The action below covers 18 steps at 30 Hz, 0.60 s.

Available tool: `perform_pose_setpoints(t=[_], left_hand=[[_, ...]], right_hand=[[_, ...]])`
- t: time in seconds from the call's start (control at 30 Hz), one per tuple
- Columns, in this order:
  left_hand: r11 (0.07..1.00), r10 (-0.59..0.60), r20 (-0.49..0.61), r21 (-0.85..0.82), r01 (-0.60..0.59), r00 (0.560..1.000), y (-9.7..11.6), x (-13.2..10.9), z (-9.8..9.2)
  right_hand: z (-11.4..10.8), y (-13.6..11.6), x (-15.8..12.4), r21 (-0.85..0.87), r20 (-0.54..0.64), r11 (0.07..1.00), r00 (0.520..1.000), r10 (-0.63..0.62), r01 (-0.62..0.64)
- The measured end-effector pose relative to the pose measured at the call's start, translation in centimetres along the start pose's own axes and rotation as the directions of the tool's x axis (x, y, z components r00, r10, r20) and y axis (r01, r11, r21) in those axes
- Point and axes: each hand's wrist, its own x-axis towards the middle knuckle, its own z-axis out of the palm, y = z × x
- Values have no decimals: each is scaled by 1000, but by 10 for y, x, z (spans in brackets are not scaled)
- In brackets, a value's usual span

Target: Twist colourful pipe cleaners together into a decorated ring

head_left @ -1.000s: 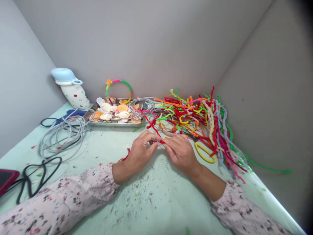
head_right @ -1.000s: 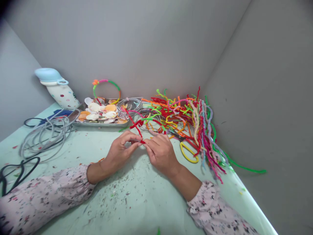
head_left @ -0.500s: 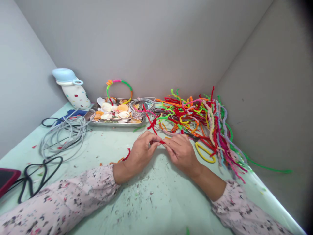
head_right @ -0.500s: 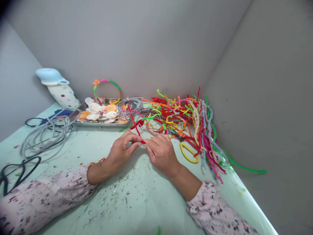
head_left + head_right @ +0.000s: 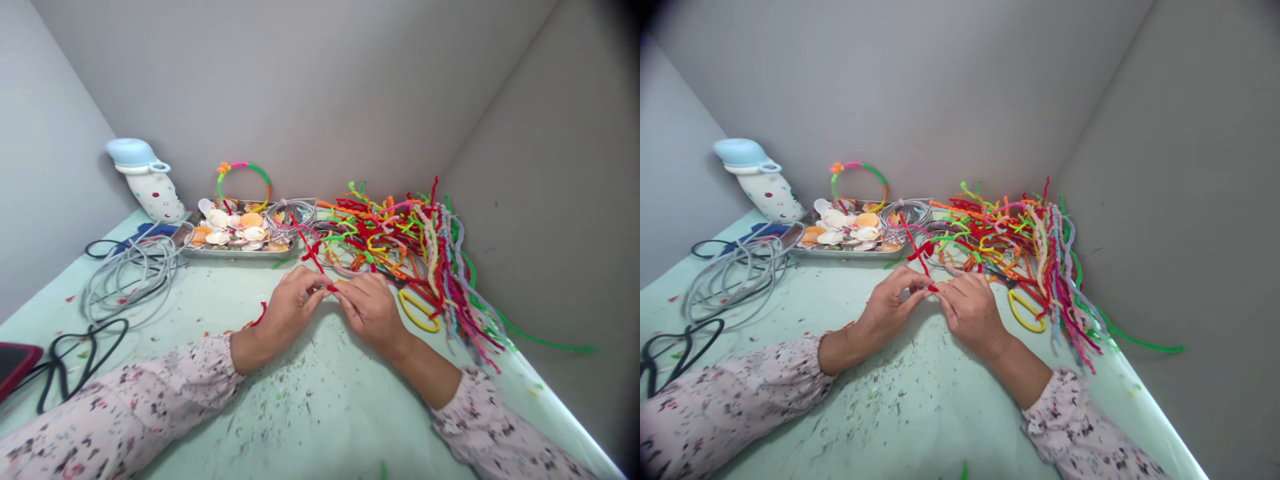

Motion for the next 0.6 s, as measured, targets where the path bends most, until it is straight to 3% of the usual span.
perform_pose_setpoints(t=[0.6], left_hand=[[992,-2,16,124,0,1000,4,2,-2]], right_hand=[[-1,-1,1,-28,-6,999,1000,-25,24]])
